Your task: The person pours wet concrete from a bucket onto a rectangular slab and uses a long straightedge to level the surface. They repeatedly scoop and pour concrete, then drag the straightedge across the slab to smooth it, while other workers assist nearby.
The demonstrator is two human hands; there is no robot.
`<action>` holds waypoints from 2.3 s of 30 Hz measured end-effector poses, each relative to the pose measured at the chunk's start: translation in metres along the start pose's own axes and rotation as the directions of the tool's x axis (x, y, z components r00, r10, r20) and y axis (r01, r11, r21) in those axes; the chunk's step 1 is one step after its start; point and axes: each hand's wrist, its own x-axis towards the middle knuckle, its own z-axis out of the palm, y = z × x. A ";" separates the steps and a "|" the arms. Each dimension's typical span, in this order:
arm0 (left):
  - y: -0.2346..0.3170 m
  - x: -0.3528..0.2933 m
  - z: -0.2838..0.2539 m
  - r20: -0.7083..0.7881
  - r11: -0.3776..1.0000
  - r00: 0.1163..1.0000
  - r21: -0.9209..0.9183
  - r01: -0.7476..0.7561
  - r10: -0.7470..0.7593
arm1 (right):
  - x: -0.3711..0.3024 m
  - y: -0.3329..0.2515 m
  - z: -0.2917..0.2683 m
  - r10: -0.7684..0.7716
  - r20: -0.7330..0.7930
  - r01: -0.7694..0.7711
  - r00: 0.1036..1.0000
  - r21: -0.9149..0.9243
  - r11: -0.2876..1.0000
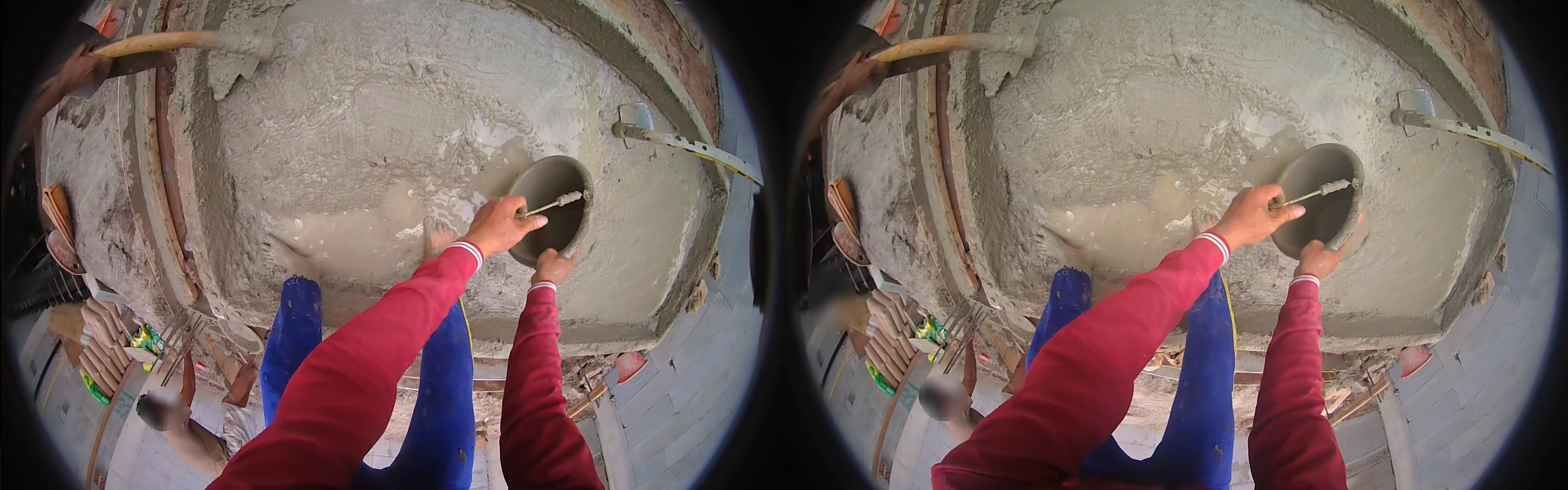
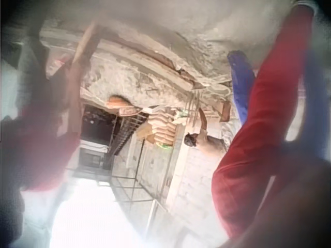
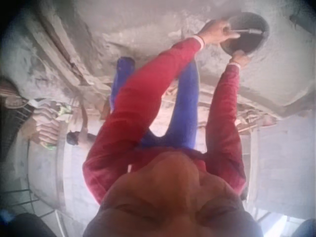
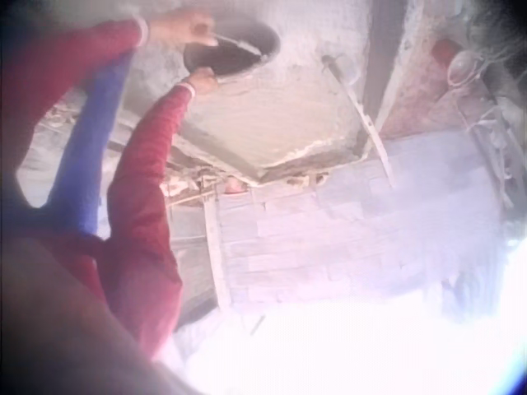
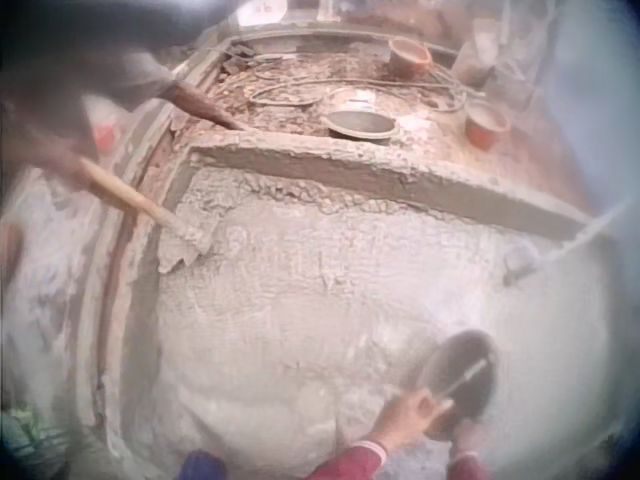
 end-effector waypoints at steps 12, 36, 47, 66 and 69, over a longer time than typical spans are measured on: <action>-0.245 -0.120 -0.179 -0.159 0.661 0.902 -0.732 0.166 -0.402 | -0.268 -0.115 0.127 -0.347 0.198 0.399 0.917 -0.414 0.818; -0.022 -0.286 -0.352 -0.398 0.948 0.913 0.247 0.203 -0.092 | -0.436 -0.127 0.162 -0.137 0.968 -0.734 0.211 0.249 0.632; 0.081 -0.166 -0.214 -0.244 0.960 0.968 0.280 0.008 0.063 | -0.276 -0.130 0.024 0.010 0.832 -0.733 0.555 0.483 0.480; -0.185 -0.069 -0.397 -0.250 0.915 0.966 -0.402 -0.044 -0.063 | -0.282 -0.225 0.227 -0.564 0.136 0.580 0.814 -0.150 0.801; -0.219 -0.119 -0.465 -0.338 0.921 0.939 -0.383 -0.078 -0.060 | -0.365 -0.263 0.258 -0.582 0.212 0.617 0.785 -0.188 0.764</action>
